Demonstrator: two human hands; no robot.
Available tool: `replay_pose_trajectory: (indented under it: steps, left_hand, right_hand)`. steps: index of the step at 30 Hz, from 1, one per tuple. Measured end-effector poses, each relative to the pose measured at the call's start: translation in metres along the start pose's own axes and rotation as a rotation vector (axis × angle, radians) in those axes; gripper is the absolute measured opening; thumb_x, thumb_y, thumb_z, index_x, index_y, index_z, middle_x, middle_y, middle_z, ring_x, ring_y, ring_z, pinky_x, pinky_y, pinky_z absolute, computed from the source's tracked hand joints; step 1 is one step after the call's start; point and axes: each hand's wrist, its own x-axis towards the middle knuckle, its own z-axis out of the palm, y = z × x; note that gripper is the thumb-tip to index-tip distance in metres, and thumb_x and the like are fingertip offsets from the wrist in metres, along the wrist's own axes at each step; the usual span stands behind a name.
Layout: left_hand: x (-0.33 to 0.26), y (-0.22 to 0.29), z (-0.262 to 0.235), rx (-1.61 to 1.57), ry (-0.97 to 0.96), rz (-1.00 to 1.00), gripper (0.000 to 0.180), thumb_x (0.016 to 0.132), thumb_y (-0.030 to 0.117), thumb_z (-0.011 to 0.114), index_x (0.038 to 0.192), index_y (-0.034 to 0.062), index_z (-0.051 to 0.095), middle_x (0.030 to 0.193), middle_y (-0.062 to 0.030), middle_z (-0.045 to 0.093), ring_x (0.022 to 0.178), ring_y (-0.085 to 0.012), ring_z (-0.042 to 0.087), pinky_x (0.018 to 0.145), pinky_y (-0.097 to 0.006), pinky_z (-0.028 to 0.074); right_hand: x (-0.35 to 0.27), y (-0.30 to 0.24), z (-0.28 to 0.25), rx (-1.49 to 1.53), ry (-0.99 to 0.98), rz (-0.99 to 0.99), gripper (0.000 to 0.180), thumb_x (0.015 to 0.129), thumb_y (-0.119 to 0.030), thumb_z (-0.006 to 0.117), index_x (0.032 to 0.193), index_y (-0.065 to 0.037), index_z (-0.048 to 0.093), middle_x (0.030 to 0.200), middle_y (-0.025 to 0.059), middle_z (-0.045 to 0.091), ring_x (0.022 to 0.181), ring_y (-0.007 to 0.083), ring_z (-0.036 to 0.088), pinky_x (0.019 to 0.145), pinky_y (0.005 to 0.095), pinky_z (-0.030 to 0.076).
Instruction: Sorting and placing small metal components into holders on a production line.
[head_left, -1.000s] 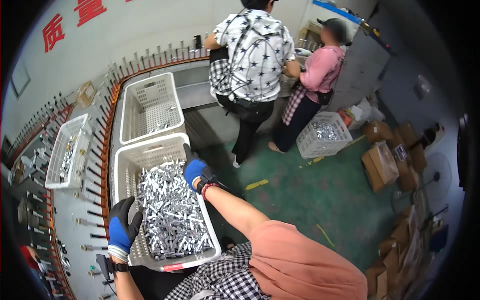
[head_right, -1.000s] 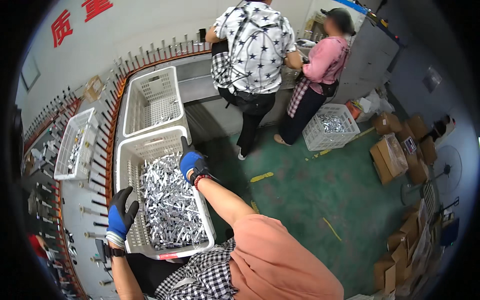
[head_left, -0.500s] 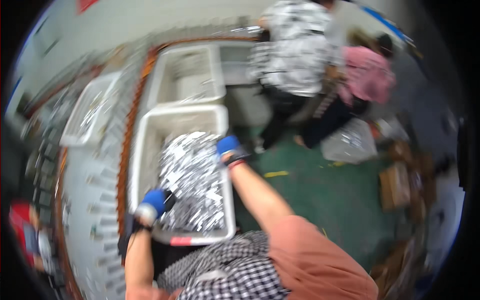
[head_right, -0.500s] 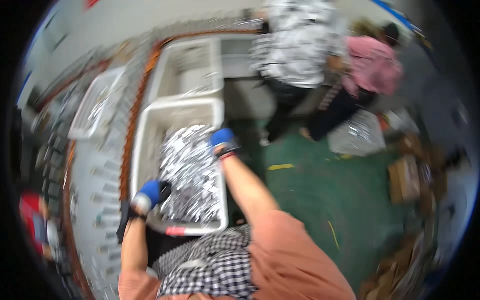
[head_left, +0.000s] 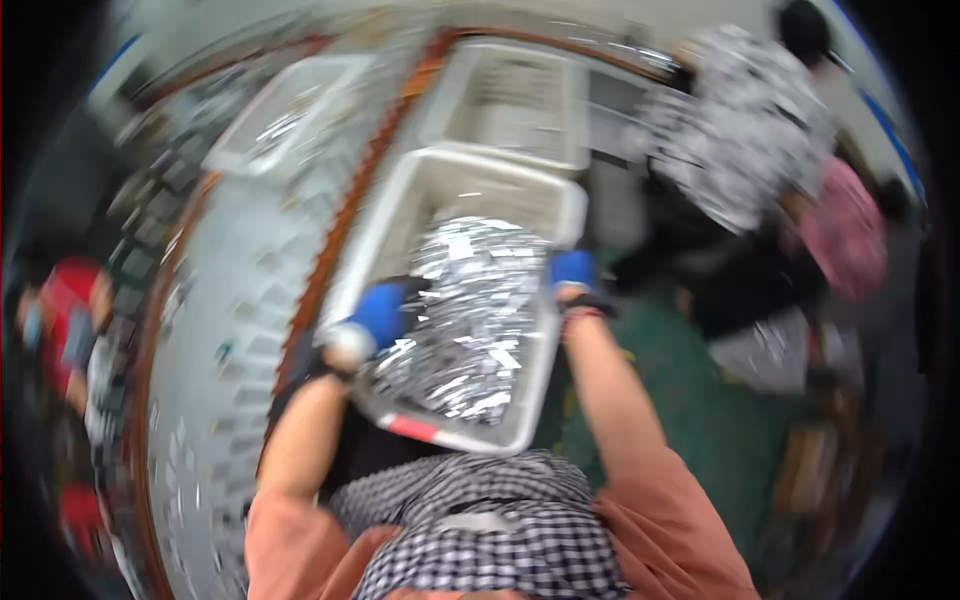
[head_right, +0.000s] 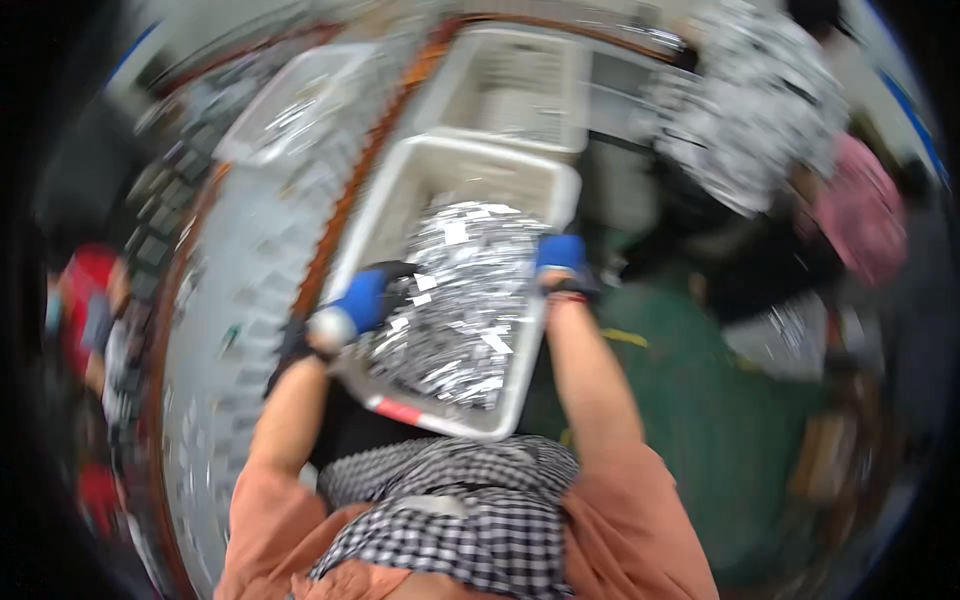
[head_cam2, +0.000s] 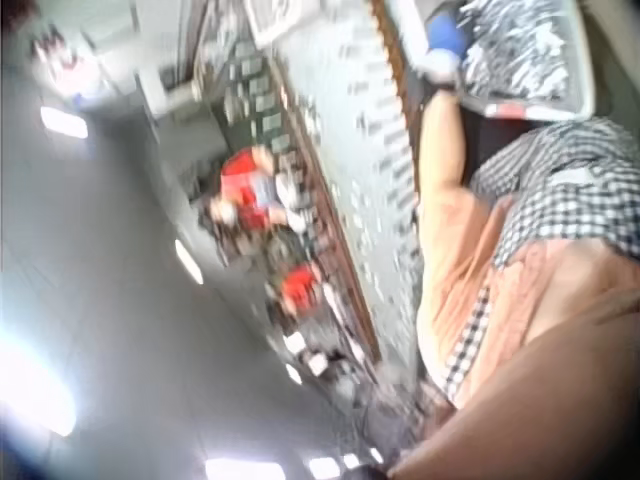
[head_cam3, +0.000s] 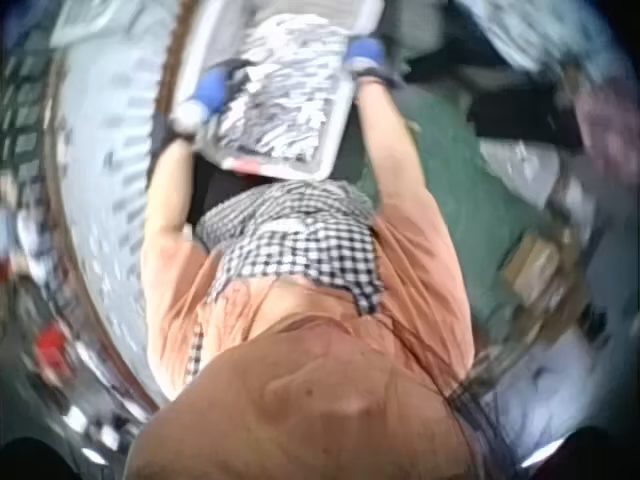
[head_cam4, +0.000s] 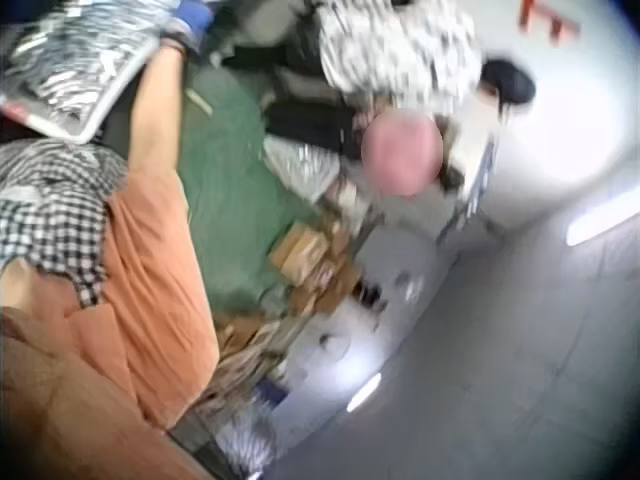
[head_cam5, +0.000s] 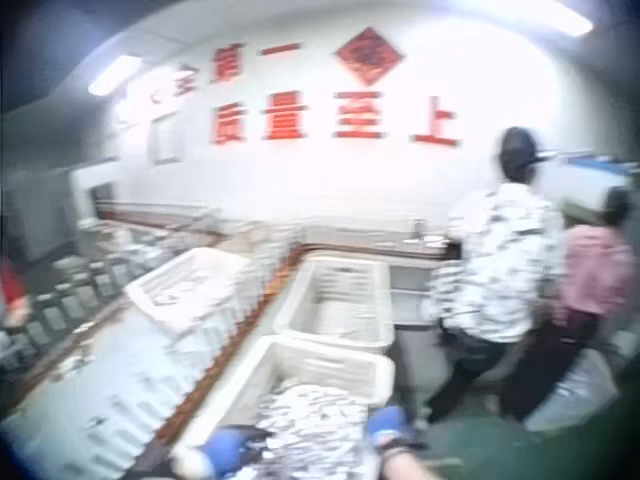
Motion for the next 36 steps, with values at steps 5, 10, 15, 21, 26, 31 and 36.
replay_pose_trajectory:
  steps: [5,10,15,21,26,31,36]
  left_hand:
    - [-0.036,-0.114,-0.092,-0.366,0.217,0.017,0.041,0.106,0.019,0.050,0.143,0.0030,0.057,0.138,-0.0188,0.061,0.126,-0.0247,0.056,0.106,-0.040,0.040]
    - [0.064,-0.266,-0.308,-0.378,0.741,-0.153,0.056,0.114,0.031,0.037,0.165,0.0067,0.036,0.168,-0.0136,0.039,0.157,-0.0216,0.030,0.130,-0.040,0.016]
    - [0.100,-0.276,-0.222,-0.498,0.481,-0.282,0.061,0.110,0.053,0.044,0.150,0.0103,0.059,0.141,-0.0153,0.064,0.130,-0.0270,0.055,0.116,-0.042,0.034]
    - [0.139,-0.182,-0.141,0.047,0.271,-0.076,0.038,0.110,0.032,0.058,0.124,-0.0003,0.072,0.095,-0.0071,0.070,0.076,-0.0135,0.059,0.071,-0.026,0.051]
    - [0.016,0.017,-0.049,0.283,0.023,0.220,0.021,0.098,0.011,0.068,0.113,-0.0032,0.073,0.103,-0.0207,0.073,0.099,-0.0354,0.069,0.089,-0.043,0.054]
    - [0.032,0.018,0.004,0.262,-0.185,0.217,0.030,0.095,0.013,0.064,0.118,-0.0047,0.073,0.111,-0.0266,0.073,0.106,-0.0420,0.068,0.096,-0.047,0.053]
    - [0.021,-0.032,0.025,0.228,-0.274,0.178,0.027,0.093,0.016,0.063,0.105,-0.0054,0.076,0.097,-0.0274,0.076,0.091,-0.0432,0.074,0.085,-0.047,0.058]
  right_hand:
    - [0.010,-0.081,-0.034,0.589,0.102,0.354,0.020,0.088,-0.020,0.065,0.091,-0.010,0.082,0.094,0.0123,0.078,0.086,0.0315,0.076,0.073,0.0429,0.061]
    - [0.038,-0.073,-0.021,0.991,0.430,0.753,0.041,0.103,-0.021,0.055,0.143,-0.010,0.061,0.070,0.0163,0.069,0.057,0.0304,0.069,0.049,0.0471,0.050]
    - [0.036,-0.059,0.034,0.714,0.247,0.838,0.044,0.103,-0.018,0.053,0.146,-0.009,0.058,0.087,0.0148,0.072,0.068,0.0276,0.069,0.058,0.0402,0.052]
    - [0.025,-0.009,0.079,0.451,0.328,0.873,0.040,0.103,-0.016,0.052,0.141,-0.007,0.059,0.093,0.0172,0.071,0.075,0.0320,0.070,0.066,0.0413,0.054]
    - [0.029,-0.100,-0.039,1.026,0.222,0.779,0.040,0.103,-0.017,0.052,0.142,-0.010,0.058,0.095,0.0192,0.074,0.081,0.0328,0.073,0.066,0.0426,0.055]
    - [0.039,-0.061,-0.002,1.234,0.265,1.046,0.046,0.107,-0.052,0.051,0.100,-0.012,0.073,0.083,0.0145,0.072,0.076,0.0287,0.069,0.068,0.0399,0.052]
    - [0.041,-0.070,0.012,-0.132,-0.158,0.348,0.042,0.099,-0.022,0.062,0.139,-0.013,0.071,0.131,0.0051,0.073,0.125,0.0314,0.061,0.075,0.0532,0.054]
